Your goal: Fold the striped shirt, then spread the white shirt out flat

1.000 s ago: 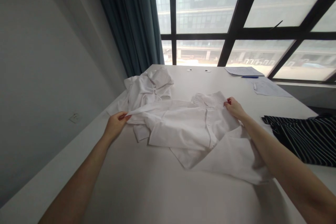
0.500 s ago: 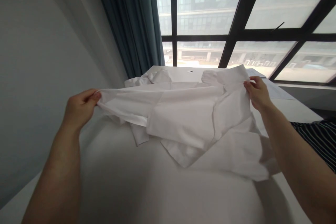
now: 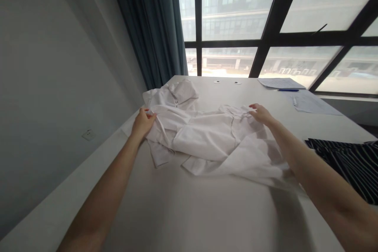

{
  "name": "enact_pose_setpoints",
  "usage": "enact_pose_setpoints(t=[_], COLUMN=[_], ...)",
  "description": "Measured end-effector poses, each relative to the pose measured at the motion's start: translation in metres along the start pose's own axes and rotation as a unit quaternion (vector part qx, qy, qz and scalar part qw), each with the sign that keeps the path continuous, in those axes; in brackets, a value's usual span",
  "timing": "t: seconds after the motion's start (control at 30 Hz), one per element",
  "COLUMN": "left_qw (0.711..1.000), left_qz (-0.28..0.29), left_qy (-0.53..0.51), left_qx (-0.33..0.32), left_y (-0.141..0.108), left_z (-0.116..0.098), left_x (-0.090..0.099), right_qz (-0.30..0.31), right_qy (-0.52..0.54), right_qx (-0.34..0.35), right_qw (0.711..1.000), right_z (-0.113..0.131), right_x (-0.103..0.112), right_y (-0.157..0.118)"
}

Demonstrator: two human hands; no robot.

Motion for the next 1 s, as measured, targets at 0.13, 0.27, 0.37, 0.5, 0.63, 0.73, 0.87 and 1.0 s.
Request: enact_pose_setpoints(t=[0.13,0.27,0.37,0.5,0.63,0.73,0.87,1.0], left_qw=[0.999,0.991,0.983,0.987,0.999,0.959,0.889,0.944], left_qz=[-0.033,-0.008,0.021,0.039,0.030,0.041,0.076,0.098], left_qy=[0.029,0.126,0.169,0.142,-0.030,-0.278,-0.449,-0.300], left_qx=[-0.021,-0.054,-0.076,-0.066,0.000,0.028,0.051,0.098], left_y=[-0.029,-0.060,-0.068,-0.056,-0.038,-0.029,-0.018,-0.015], left_z=[-0.011,-0.027,-0.027,-0.015,0.003,0.016,0.033,0.063], left_x=[-0.011,-0.025,-0.027,-0.001,0.048,0.077,0.085,0.066], right_qz=[0.072,0.187,0.231,0.245,0.236,0.229,0.201,0.194], right_qy=[-0.044,-0.118,-0.133,-0.142,-0.124,-0.077,-0.025,-0.005], right_qx=[0.078,0.215,0.249,0.295,0.294,0.279,0.256,0.247], right_qw=[0.993,0.951,0.931,0.913,0.918,0.929,0.945,0.949], right_z=[0.036,0.084,0.099,0.093,0.069,0.053,0.038,0.032], right_x=[-0.002,-0.011,-0.016,-0.028,-0.037,-0.040,-0.040,-0.044], right_y=[-0.043,-0.137,-0.201,-0.243,-0.248,-0.247,-0.246,-0.245])
Point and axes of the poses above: each hand's wrist, its own y-axis towards the middle knuckle, its own x-axis out of the back of the hand, z = x × y, the point moved 7 cm from there along y, towards the middle knuckle, and after that the axes turned 10 degrees about z, right-handed, at the moved point
